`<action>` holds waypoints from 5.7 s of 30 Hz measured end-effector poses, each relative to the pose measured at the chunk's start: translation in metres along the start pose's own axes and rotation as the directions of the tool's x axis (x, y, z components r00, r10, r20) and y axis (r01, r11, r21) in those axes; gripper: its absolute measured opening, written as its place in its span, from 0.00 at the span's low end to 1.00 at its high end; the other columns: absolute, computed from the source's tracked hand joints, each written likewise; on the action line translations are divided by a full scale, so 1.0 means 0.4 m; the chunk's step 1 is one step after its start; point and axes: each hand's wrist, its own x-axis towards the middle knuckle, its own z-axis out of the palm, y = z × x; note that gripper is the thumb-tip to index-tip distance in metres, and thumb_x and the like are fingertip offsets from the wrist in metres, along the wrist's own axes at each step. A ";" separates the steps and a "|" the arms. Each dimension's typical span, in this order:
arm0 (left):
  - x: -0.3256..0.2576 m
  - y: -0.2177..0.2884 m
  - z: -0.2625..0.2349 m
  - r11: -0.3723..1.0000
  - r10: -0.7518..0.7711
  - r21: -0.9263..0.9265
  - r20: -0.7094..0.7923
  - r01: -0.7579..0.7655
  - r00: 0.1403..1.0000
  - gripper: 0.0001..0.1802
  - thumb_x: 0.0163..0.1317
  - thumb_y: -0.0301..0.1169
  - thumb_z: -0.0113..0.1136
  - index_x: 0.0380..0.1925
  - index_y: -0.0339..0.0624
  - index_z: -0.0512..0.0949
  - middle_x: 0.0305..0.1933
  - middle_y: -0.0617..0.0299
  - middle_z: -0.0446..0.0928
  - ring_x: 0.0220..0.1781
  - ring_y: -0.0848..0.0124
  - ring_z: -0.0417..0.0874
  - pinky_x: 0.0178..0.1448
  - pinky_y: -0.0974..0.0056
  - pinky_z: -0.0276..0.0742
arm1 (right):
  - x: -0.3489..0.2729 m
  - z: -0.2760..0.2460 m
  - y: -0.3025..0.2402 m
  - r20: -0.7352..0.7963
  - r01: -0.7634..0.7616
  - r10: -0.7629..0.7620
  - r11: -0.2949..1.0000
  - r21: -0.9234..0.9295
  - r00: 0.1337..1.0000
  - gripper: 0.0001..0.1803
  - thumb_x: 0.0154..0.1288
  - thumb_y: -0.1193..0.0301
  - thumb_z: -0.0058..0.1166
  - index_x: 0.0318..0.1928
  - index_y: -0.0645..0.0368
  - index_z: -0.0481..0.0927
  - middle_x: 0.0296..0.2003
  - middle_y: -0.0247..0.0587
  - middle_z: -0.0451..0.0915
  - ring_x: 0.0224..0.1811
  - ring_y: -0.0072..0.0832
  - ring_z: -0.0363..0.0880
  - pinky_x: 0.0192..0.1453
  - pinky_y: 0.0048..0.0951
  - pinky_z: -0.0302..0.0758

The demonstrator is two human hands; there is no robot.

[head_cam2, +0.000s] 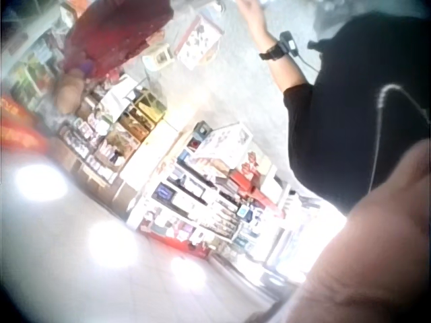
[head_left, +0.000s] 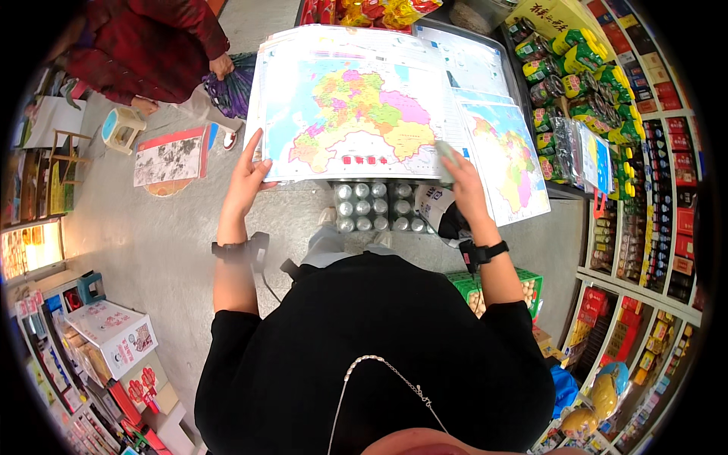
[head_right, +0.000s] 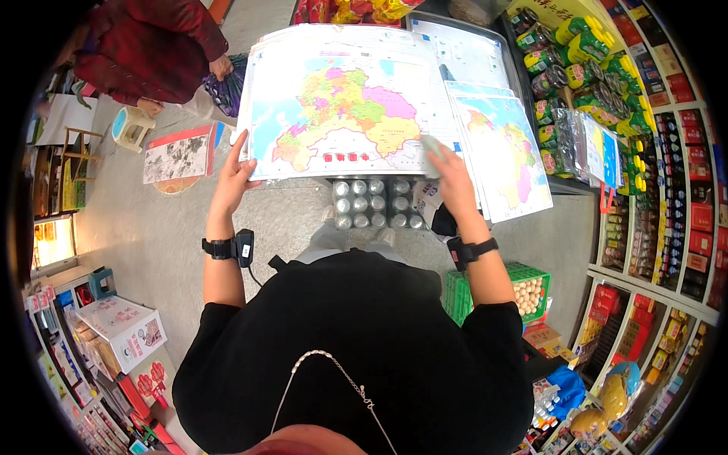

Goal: The person wipes the surface of several laminated maps with a cloth, flipping them over to clean both sides. They then stack the cleaned maps and place them on a display counter.

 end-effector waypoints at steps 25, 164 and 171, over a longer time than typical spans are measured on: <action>-0.061 0.087 0.019 0.869 0.487 -0.065 -0.055 -0.490 0.872 0.37 0.61 0.46 0.60 0.63 0.36 0.62 0.59 0.58 0.69 0.59 0.74 0.69 0.58 0.67 0.68 | 0.106 -0.274 -0.013 0.017 -0.332 0.441 0.648 0.685 0.897 0.10 0.63 0.69 0.56 0.41 0.64 0.78 0.35 0.36 0.81 0.30 0.19 0.77 0.31 0.19 0.72; 0.203 0.008 -0.028 0.742 0.329 0.630 -0.046 -0.228 0.943 0.46 0.49 0.35 0.69 0.66 0.35 0.57 0.51 0.41 0.68 0.53 0.50 0.72 0.58 0.58 0.68 | 0.529 0.162 -0.098 -0.030 -0.324 0.333 0.888 -0.326 0.943 0.30 0.54 0.64 0.59 0.59 0.56 0.72 0.56 0.62 0.68 0.56 0.55 0.69 0.58 0.45 0.71; 0.200 0.025 -0.024 0.756 0.316 0.614 -0.040 -0.226 0.948 0.46 0.48 0.35 0.70 0.65 0.32 0.58 0.51 0.42 0.68 0.52 0.50 0.73 0.56 0.59 0.70 | 0.601 0.248 -0.281 0.075 -0.011 0.037 0.946 -0.325 0.996 0.29 0.55 0.66 0.59 0.59 0.55 0.72 0.57 0.58 0.67 0.53 0.53 0.69 0.55 0.44 0.72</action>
